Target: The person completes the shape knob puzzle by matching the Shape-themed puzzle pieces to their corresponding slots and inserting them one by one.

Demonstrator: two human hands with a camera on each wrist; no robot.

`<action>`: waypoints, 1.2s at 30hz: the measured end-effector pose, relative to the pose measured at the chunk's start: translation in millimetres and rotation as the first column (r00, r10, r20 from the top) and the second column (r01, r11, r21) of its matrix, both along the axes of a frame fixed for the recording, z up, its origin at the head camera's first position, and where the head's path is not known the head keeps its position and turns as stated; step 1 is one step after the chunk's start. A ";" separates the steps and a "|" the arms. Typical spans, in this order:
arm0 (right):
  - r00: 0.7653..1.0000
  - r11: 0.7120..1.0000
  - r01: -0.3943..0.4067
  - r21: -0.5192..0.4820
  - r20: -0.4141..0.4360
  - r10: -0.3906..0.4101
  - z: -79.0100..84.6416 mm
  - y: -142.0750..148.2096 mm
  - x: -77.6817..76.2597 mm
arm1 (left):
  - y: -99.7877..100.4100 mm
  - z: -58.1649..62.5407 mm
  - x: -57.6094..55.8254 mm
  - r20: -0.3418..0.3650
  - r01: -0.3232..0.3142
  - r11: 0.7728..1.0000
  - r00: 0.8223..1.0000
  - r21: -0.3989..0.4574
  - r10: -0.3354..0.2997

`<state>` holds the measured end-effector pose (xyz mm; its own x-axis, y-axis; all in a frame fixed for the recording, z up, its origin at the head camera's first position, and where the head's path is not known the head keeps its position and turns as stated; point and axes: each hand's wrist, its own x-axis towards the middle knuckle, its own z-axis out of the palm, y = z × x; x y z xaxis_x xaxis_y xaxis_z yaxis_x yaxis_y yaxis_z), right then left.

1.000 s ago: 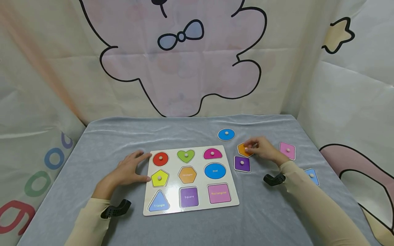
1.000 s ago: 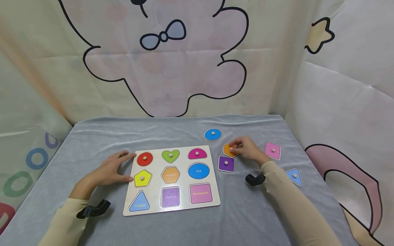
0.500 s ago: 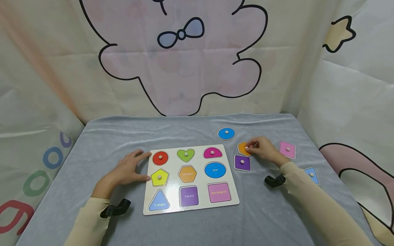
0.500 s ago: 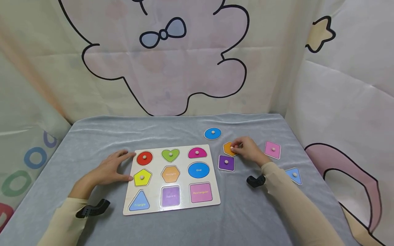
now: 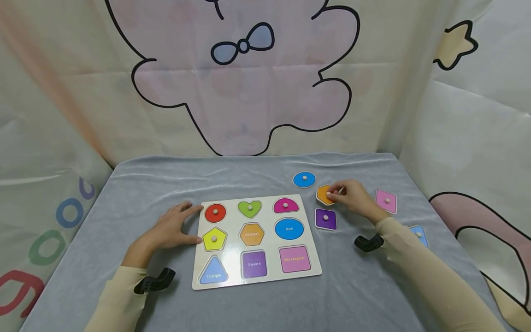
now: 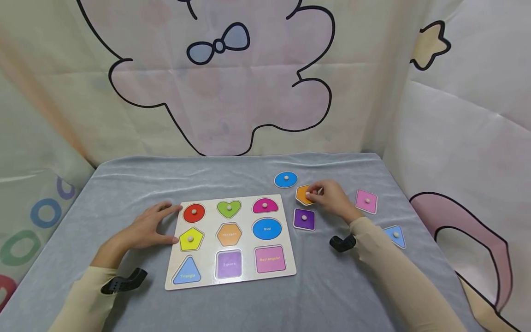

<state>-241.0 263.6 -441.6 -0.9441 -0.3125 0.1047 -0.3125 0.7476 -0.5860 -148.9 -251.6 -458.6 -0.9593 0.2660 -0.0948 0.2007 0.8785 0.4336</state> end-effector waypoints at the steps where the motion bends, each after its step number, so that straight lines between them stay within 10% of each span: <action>1: 1.000 1.000 0.000 0.000 0.005 0.000 0.9 -2.4 0.2 | 0.0 0.8 0.0 -0.001 0.001 1.000 1.000 0.001 -0.001; 36: 0.991 0.990 -0.135 -0.043 0.013 0.136 8.0 -82.0 18.6 | -0.7 1.7 2.0 -0.004 0.004 1.000 1.000 0.006 -0.004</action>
<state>-222.4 181.6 -433.6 -0.8951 -0.4331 0.1056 -0.3993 0.6735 -0.6221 -146.9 -252.3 -456.9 -0.9585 0.2706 -0.0899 0.2060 0.8752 0.4377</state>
